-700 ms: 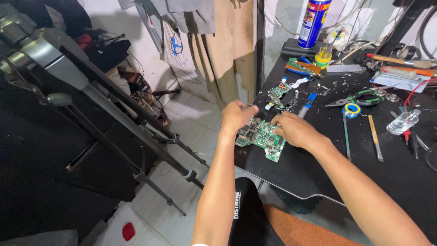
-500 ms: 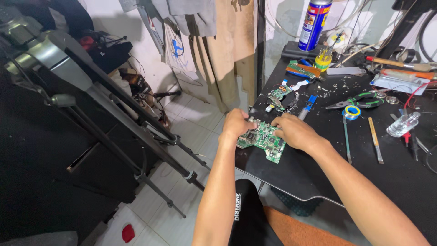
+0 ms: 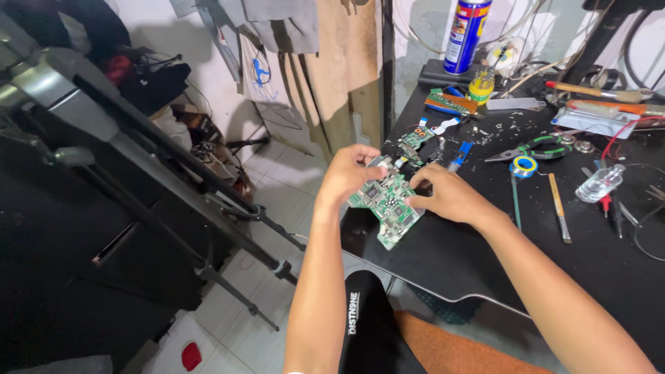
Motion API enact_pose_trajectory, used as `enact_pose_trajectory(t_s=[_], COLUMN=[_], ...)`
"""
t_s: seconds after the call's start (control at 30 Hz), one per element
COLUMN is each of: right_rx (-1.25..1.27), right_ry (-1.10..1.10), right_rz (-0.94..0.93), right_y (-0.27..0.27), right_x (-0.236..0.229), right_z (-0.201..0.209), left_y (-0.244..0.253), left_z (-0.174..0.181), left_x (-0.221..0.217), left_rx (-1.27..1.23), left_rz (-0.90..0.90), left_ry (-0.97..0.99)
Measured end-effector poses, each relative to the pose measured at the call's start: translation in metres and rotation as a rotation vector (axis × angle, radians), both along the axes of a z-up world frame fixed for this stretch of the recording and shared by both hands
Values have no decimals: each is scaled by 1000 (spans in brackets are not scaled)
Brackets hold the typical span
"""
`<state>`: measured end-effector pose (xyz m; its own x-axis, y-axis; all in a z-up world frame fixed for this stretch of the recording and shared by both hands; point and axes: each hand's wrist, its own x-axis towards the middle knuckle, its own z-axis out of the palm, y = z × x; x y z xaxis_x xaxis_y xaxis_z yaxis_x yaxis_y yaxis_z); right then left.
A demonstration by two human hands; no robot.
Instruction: The person handles a circuit board and a screen assembly by hand, then fits the back cover onto the screen unit and closes it.
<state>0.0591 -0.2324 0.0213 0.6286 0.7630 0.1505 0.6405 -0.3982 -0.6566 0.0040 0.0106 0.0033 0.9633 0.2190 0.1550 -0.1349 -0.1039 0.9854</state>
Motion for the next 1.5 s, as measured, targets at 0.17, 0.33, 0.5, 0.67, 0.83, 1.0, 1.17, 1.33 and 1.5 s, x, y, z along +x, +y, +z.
enact_pose_trajectory(t_s=[0.17,0.33,0.5,0.67,0.83,1.0,1.17,1.33,1.5], right_rx=[340,737,1078,1177,1177,1131,996,1008,970], right_ry=[519,712,522,493,458,594,361,233,144], right_rz=[2,-169,-365,-517,-600,-379,-500,-536,-610], right_y=[-50,-121,-183,-222,-231,-224,-217,-219,-222], right_x=[23,39,46,52,62,55,46,47,53], right_z=[2,15,6,-6,-18,-11,-8,-16,-24], left_y=[-33,-98,-175,-210,-217,-217,-214,-204,-201], left_z=[46,56,46,41,12,-24,-31,-24,-23], left_x=[8,51,92,97,101,120,119,115,110], left_rx=[-175,-439,-632,-608,-589,-698,-1083,-1296,-1296], left_rz=[-127,-217,-313,-504,-584,-402,-470,-610,-665], left_ry=[-57,-171,-193,-67,20,-16,3,50,50])
